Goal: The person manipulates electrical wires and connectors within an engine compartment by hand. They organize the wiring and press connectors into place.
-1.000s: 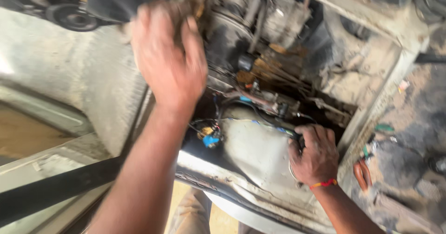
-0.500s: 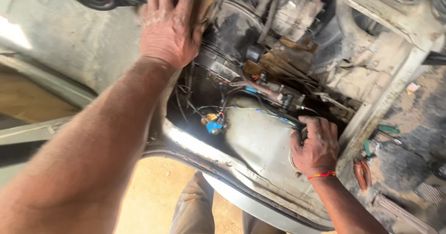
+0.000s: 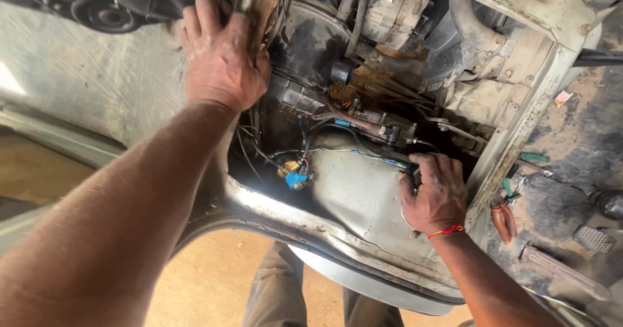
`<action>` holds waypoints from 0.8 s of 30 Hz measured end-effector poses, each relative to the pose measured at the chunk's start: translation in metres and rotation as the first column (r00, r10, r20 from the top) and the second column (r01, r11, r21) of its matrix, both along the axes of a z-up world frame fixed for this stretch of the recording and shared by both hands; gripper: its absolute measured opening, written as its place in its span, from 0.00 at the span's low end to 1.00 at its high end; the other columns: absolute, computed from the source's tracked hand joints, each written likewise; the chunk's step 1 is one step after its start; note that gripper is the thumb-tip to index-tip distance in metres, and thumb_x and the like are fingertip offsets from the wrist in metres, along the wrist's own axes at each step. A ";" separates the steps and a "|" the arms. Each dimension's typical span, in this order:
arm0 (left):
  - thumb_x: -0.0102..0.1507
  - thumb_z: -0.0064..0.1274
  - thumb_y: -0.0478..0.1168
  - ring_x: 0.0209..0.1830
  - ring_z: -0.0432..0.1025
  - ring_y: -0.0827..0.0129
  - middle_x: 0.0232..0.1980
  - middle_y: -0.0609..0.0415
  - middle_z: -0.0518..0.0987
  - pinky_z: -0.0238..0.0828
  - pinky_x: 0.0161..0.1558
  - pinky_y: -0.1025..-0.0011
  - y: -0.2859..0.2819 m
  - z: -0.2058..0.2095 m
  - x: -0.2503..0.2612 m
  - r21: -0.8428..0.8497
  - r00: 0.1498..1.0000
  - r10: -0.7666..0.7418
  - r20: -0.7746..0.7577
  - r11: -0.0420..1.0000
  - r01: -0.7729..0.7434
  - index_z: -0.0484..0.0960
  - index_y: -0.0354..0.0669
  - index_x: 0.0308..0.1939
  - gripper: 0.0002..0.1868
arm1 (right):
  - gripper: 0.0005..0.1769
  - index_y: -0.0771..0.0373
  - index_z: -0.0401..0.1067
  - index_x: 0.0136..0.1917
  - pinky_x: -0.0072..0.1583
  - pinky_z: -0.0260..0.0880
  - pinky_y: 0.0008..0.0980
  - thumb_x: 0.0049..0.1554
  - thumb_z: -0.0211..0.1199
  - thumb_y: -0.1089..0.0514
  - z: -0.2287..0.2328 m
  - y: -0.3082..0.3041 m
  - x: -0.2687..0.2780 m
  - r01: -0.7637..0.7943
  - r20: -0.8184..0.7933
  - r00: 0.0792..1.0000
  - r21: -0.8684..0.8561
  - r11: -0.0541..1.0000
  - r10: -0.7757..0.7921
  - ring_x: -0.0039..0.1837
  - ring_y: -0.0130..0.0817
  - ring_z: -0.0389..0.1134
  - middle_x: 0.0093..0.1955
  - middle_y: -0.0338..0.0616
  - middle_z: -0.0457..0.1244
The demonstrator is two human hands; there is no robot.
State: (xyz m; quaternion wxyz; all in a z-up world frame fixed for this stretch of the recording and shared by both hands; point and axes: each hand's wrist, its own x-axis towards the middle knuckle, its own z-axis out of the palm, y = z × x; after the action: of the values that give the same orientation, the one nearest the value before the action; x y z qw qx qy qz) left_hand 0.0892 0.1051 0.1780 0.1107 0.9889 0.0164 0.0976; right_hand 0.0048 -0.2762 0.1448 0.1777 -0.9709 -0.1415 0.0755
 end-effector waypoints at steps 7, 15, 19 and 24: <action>0.52 0.62 0.42 0.61 0.58 0.47 0.61 0.43 0.63 0.58 0.60 0.51 -0.003 0.002 0.004 0.005 0.997 0.050 -0.056 0.999 -0.050 0.79 0.44 0.51 0.23 | 0.18 0.59 0.73 0.56 0.58 0.66 0.50 0.54 0.67 0.53 0.002 0.002 0.001 0.004 0.039 0.999 0.051 0.999 -0.006 0.58 0.54 0.62 0.54 0.48 0.64; 0.51 0.64 0.44 0.60 0.57 0.47 0.60 0.44 0.62 0.57 0.59 0.49 -0.002 0.001 0.007 0.012 0.996 0.059 -0.065 0.998 -0.058 0.79 0.50 0.54 0.26 | 0.18 0.60 0.73 0.55 0.57 0.66 0.50 0.52 0.69 0.52 0.005 0.004 0.005 0.021 -0.002 1.000 0.017 1.000 -0.021 0.58 0.54 0.63 0.52 0.49 0.64; 0.54 0.65 0.45 0.62 0.56 0.46 0.62 0.44 0.61 0.57 0.60 0.49 -0.002 0.003 0.003 -0.014 0.996 0.050 -0.072 0.999 -0.051 0.79 0.52 0.56 0.26 | 0.17 0.61 0.73 0.55 0.59 0.66 0.51 0.55 0.68 0.53 0.004 0.003 0.001 -0.009 -0.001 1.000 0.021 1.000 0.009 0.58 0.55 0.62 0.52 0.50 0.64; 0.51 0.65 0.46 0.60 0.57 0.46 0.60 0.44 0.62 0.56 0.58 0.48 -0.003 0.007 0.006 -0.033 0.989 0.091 -0.119 0.995 -0.095 0.79 0.52 0.57 0.29 | 0.18 0.61 0.72 0.54 0.59 0.65 0.53 0.53 0.67 0.53 0.004 0.004 0.007 -0.052 -0.006 0.999 0.013 0.999 0.052 0.57 0.58 0.62 0.52 0.52 0.63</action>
State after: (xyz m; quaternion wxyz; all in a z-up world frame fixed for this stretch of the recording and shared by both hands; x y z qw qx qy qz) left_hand 0.0957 0.1021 0.1855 0.1240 0.9888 0.0709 0.0439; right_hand 0.0118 -0.2725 0.1484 0.1825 -0.9655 -0.1666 0.0823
